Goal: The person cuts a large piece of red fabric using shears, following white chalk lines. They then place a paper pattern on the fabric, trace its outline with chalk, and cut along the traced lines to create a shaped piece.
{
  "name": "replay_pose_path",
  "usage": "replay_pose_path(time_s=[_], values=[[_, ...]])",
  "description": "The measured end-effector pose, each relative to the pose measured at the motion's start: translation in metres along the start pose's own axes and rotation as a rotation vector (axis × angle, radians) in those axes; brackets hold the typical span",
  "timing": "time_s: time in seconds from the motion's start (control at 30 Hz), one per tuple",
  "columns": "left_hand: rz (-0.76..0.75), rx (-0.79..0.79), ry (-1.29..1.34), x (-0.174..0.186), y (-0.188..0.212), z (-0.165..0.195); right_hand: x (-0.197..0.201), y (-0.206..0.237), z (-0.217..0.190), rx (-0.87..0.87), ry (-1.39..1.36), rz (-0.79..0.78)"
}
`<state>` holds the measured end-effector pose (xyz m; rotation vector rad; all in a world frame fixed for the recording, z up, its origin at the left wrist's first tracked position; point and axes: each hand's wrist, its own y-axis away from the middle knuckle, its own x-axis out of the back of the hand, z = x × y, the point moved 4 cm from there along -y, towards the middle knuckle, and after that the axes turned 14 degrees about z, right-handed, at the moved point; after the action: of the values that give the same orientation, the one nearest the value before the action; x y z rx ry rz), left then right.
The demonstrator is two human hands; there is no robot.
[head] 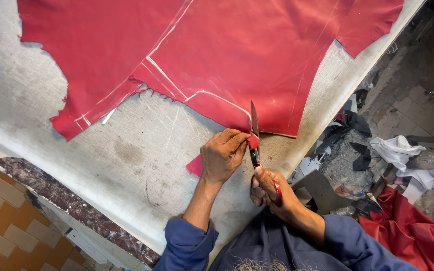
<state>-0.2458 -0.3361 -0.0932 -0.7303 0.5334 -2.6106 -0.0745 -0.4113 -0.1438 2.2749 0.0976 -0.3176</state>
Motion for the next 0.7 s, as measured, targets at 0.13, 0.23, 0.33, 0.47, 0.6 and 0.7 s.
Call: replay_pose_path(time_s=[0.13,0.23,0.33,0.47,0.6,0.7], values=[[-0.002,-0.013,-0.020,-0.001,-0.001,0.002,0.015,0.000,-0.001,-0.040,0.080,0.029],[-0.009,-0.003,-0.027,-0.002,0.000,0.002,0.031,-0.006,-0.007,-0.058,0.120,0.002],[-0.006,-0.009,-0.048,-0.003,0.001,0.003,0.050,-0.018,-0.021,-0.027,0.297,-0.037],[0.011,-0.031,-0.109,-0.004,0.004,0.007,0.071,-0.027,-0.046,-0.025,0.449,-0.069],[0.028,-0.029,-0.182,-0.009,0.008,0.014,0.082,-0.030,-0.076,0.027,0.748,-0.079],[0.080,-0.009,-0.231,-0.014,0.013,0.021,0.084,-0.034,-0.094,0.026,0.875,-0.124]])
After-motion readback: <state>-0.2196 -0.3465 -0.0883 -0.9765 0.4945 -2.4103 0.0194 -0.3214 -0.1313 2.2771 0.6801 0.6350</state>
